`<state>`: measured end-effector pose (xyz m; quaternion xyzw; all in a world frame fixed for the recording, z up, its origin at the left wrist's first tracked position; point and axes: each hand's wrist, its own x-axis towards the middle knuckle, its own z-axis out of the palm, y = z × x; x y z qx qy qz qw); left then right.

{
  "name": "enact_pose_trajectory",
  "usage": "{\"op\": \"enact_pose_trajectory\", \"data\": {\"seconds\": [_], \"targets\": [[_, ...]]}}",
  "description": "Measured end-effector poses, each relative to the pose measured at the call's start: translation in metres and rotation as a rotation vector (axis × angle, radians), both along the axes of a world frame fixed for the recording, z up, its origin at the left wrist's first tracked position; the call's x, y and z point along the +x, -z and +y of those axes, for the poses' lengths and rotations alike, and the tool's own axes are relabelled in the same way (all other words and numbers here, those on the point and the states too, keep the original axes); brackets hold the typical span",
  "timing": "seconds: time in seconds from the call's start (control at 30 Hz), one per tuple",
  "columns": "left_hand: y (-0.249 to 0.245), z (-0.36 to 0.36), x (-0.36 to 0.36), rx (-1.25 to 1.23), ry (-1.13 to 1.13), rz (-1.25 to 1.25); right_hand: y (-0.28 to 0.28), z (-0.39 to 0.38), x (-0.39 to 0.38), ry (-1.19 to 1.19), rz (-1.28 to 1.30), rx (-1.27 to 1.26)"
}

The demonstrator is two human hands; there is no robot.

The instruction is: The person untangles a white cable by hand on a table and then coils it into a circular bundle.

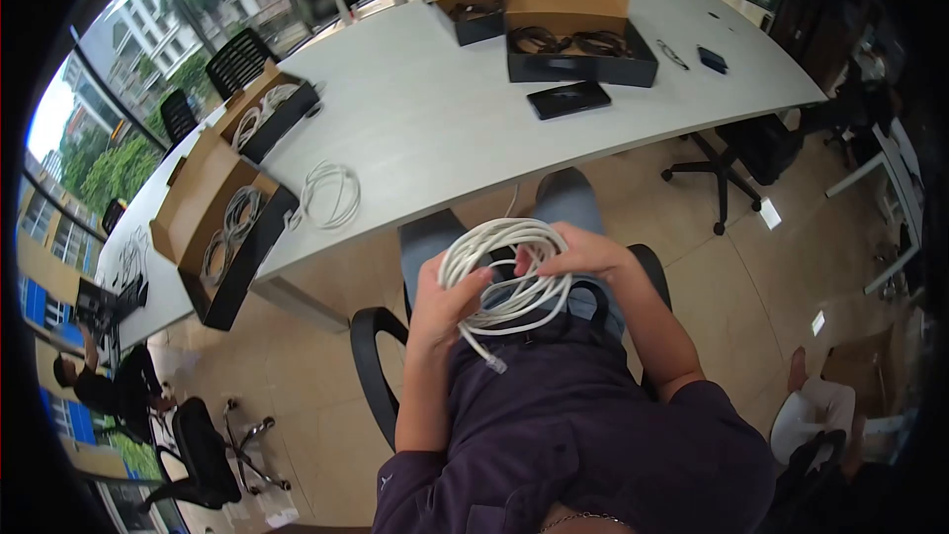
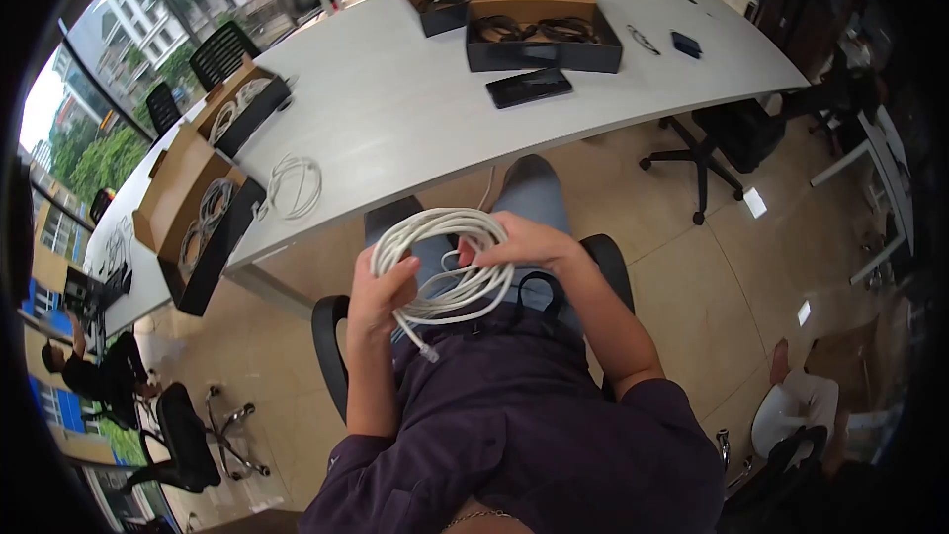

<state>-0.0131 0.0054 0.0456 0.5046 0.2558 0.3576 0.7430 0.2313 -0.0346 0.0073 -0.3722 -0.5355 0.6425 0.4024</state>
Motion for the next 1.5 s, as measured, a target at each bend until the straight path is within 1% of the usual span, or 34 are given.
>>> {"op": "enact_pose_trajectory", "data": {"seconds": [0.03, 0.07, 0.1, 0.13, 0.2, 0.23, 0.27, 0.37, 0.4, 0.5, 0.63, 0.73, 0.83, 0.87, 0.93, 0.97, 1.0, 1.03, 1.07, 1.13, 1.2, 1.23, 1.27, 1.3, 1.37, 1.4, 1.43, 1.5], "targets": [[0.004, 0.001, -0.002, 0.021, -0.058, -0.028, 0.010, -0.003, -0.004, 0.020, 0.013, 0.125], [0.007, 0.004, -0.007, -0.025, -0.062, -0.089, 0.014, -0.010, -0.008, 0.064, 0.107, 0.083], [0.005, 0.005, -0.007, -0.020, -0.056, -0.110, 0.019, -0.014, -0.011, 0.093, 0.156, 0.121], [0.002, 0.002, -0.003, 0.001, -0.073, -0.105, 0.027, -0.013, -0.011, 0.111, 0.113, 0.163], [0.007, 0.000, 0.005, 0.003, -0.110, -0.113, 0.022, -0.015, -0.013, 0.264, 0.066, 0.198], [0.020, 0.003, 0.009, 0.028, -0.098, -0.131, 0.023, -0.014, -0.015, 0.328, 0.142, 0.218], [0.028, 0.003, 0.012, 0.022, -0.097, -0.160, 0.017, -0.015, -0.015, 0.382, 0.188, 0.151], [0.034, -0.009, 0.029, 0.050, -0.147, -0.211, 0.009, -0.017, -0.008, 0.531, 0.133, 0.148], [0.035, -0.012, 0.033, 0.057, -0.144, -0.232, 0.002, -0.023, -0.006, 0.521, 0.156, 0.172], [0.036, -0.013, 0.040, 0.042, -0.206, -0.193, 0.001, -0.032, -0.005, 0.530, 0.147, 0.215], [0.034, -0.021, 0.047, 0.145, -0.285, -0.130, 0.003, -0.035, -0.008, 0.610, 0.072, 0.246], [0.035, -0.034, 0.054, 0.227, -0.384, -0.052, -0.002, -0.043, -0.015, 0.804, -0.105, 0.269], [0.038, -0.051, 0.058, 0.520, -0.298, 0.024, -0.007, -0.051, -0.024, 1.008, -0.063, 0.179], [0.041, -0.046, 0.052, 0.585, -0.167, 0.047, 0.001, -0.050, -0.024, 1.032, -0.060, 0.192], [0.030, -0.053, 0.053, 0.442, -0.075, -0.009, 0.024, -0.044, -0.022, 1.075, -0.056, 0.219], [0.025, -0.056, 0.052, 0.370, -0.030, -0.037, 0.020, -0.048, -0.024, 1.059, -0.056, 0.179], [0.024, -0.050, 0.046, 0.296, 0.124, -0.096, 0.012, -0.054, -0.023, 1.043, -0.056, 0.139], [0.025, -0.050, 0.043, 0.219, 0.213, -0.165, 0.005, -0.061, -0.023, 1.027, -0.055, 0.097], [0.028, -0.049, 0.043, 0.142, 0.302, -0.232, 0.000, -0.065, -0.023, 1.016, 0.030, 0.110], [0.032, -0.047, 0.038, -0.012, 0.458, -0.346, -0.002, -0.077, -0.016, 0.845, 0.206, 0.148], [0.047, -0.034, 0.036, -0.067, 0.677, -0.440, -0.005, -0.088, -0.012, 0.656, 0.370, 0.194], [0.054, -0.030, 0.031, -0.098, 0.780, -0.485, -0.008, -0.093, -0.012, 0.605, 0.386, 0.206], [0.050, -0.031, 0.031, -0.147, 0.786, -0.526, -0.014, -0.098, -0.013, 0.549, 0.406, 0.213], [0.049, -0.031, 0.030, -0.151, 0.743, -0.577, -0.017, -0.101, -0.014, 0.486, 0.430, 0.218], [0.048, -0.028, 0.030, -0.257, 0.663, -0.580, -0.016, -0.099, -0.010, 0.417, 0.433, 0.212], [0.046, -0.026, 0.031, -0.288, 0.625, -0.565, -0.012, -0.095, -0.008, 0.407, 0.414, 0.235], [0.044, -0.024, 0.034, -0.317, 0.583, -0.552, -0.015, -0.094, -0.010, 0.429, 0.437, 0.174], [0.041, -0.019, 0.042, -0.327, 0.413, -0.452, -0.013, -0.083, -0.011, 0.446, 0.550, 0.119]]}}
